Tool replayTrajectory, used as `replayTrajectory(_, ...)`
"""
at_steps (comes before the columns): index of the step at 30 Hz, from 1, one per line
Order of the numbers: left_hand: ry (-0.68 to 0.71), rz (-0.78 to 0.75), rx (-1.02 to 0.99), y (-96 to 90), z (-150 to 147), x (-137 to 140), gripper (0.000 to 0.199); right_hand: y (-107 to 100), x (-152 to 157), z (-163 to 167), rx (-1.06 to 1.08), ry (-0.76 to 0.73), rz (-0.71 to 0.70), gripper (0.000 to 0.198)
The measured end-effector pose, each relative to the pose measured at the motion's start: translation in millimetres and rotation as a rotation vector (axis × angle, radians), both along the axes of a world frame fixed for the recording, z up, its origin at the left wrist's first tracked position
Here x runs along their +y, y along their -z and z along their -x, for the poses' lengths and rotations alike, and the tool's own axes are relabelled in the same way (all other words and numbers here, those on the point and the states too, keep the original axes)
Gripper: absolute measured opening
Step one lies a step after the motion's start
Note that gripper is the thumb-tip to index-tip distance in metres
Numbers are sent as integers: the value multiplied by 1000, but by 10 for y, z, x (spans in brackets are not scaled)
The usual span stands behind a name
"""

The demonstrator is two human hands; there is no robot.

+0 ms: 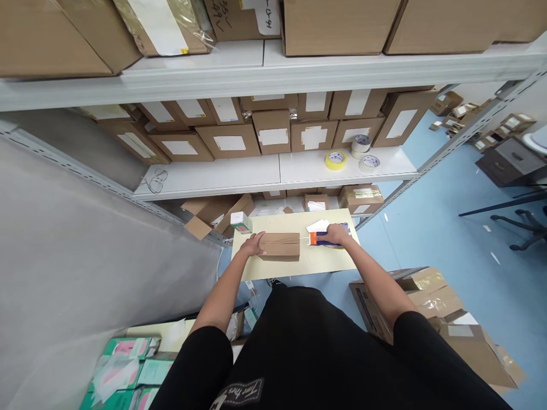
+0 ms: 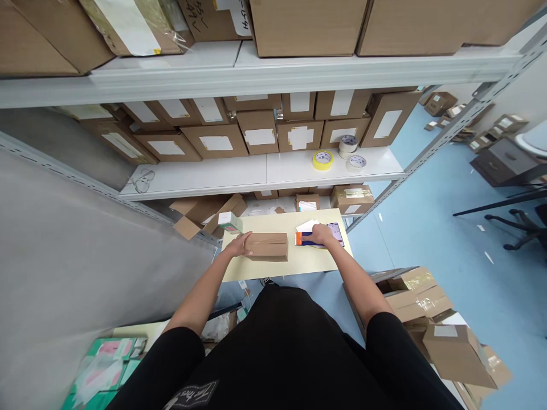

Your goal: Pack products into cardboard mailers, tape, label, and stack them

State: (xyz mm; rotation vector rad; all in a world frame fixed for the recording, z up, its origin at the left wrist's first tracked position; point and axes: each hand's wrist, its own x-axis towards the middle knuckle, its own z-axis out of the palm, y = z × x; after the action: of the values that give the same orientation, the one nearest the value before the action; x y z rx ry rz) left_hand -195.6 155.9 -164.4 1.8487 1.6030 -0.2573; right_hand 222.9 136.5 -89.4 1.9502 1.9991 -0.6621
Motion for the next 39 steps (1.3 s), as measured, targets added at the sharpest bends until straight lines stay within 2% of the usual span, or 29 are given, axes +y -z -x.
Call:
replayTrajectory(2, 46, -47, 122, -71, -82, 1, 117, -22, -37, 9, 5, 3, -12, 87)
replayTrajectory(5, 230, -132, 161, -180, -223, -3, 120, -28, -106, 24, 15, 11, -23, 87)
replayTrajectory(7, 386, -175, 139, -245, -322, 0, 115, -7, -148, 34, 15, 28, -22, 87)
replayTrajectory(10, 489, -182, 156, -305, -451, 15, 102, 45, -193, 48, 21, 57, -11, 86)
replayTrajectory(14, 488, -153, 149, -310, -513, 26, 93, 101, -230, 56, 41, 74, -18, 85)
replayTrajectory(21, 429, -89, 143, -362, -548, 21, 101, 73, -226, 74, 54, 109, -32, 83)
replayTrajectory(27, 386, -182, 223, -393, -755, -27, 76, -24, -180, 99, 47, 108, -83, 81)
replayTrajectory(29, 396, -206, 233, -377, -786, -40, 81, -37, -168, 102, 46, 101, -96, 82)
replayTrajectory(33, 373, -166, 222, -327, -779, -36, 110, -5, -161, 93, 51, 93, -82, 83)
replayTrajectory(37, 460, -31, 156, -283, -773, -6, 109, 81, -189, 72, 45, 92, -75, 85)
replayTrajectory(39, 455, -24, 133, -259, -789, -5, 113, 118, -212, 61, 43, 100, -68, 86)
